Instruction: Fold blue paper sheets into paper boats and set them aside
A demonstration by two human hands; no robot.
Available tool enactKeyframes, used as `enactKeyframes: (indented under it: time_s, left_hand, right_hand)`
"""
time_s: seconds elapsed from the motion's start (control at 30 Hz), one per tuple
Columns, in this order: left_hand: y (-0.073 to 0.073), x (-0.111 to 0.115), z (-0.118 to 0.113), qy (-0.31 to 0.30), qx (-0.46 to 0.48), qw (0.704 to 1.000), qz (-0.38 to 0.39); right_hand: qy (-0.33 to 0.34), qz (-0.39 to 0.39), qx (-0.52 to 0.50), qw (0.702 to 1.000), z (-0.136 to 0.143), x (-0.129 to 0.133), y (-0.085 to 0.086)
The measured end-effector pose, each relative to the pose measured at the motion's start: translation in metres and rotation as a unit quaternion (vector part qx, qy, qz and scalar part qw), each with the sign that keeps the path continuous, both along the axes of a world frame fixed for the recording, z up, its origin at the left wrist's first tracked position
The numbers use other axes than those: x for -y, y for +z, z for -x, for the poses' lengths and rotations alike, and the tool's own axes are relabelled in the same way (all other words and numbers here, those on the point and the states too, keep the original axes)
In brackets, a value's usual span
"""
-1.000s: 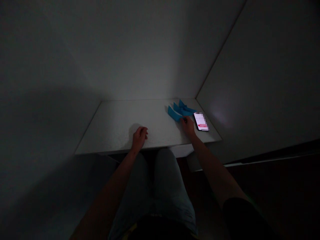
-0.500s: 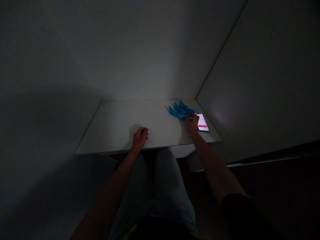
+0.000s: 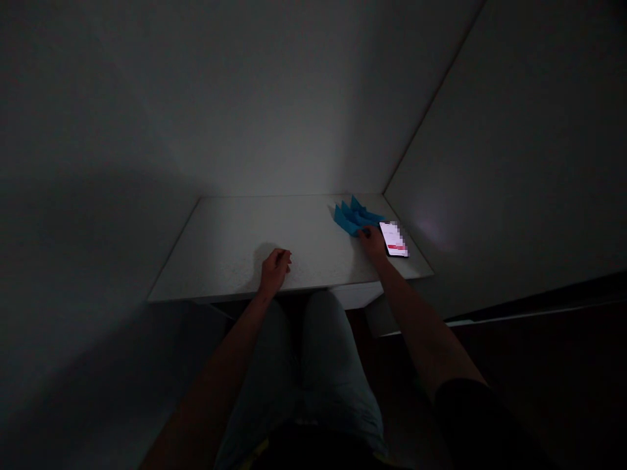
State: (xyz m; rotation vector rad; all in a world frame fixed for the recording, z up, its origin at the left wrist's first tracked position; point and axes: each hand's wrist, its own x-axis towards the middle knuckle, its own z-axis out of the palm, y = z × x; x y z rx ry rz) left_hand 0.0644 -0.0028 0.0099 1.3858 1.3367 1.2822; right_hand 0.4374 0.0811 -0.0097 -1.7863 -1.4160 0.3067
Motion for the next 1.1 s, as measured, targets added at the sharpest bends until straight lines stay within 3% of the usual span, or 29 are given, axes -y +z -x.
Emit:
enactKeyframes:
  time_s: [0.17,0.37,0.57,0.83,1.1]
  left_hand:
    - [-0.003,-0.001,0.0,0.015,0.019,1.0,-0.01]
    - [-0.006,-0.004,-0.002,0.007,0.079,0.997,0.01]
    - [-0.006,-0.007,-0.002,-0.014,0.113,0.993,0.038]
    - [-0.007,-0.008,0.0,-0.003,0.123,0.992,0.041]
    - [-0.003,-0.004,0.002,-0.067,0.07,0.995,0.029]
  right_hand:
    - [0.05,-0.06,-0.022,0.997,0.034,0.011,0.012]
    - [0.198,-0.148,-0.034,0.968,0.112,0.05,0.03]
    - [0.306,-0.138,-0.042,0.941,0.172,0.088,0.025]
    - [0.379,-0.106,-0.05,0.918,0.175,0.097,0.017]
    - [0.31,-0.055,-0.11,0.943,0.174,0.071,0.008]
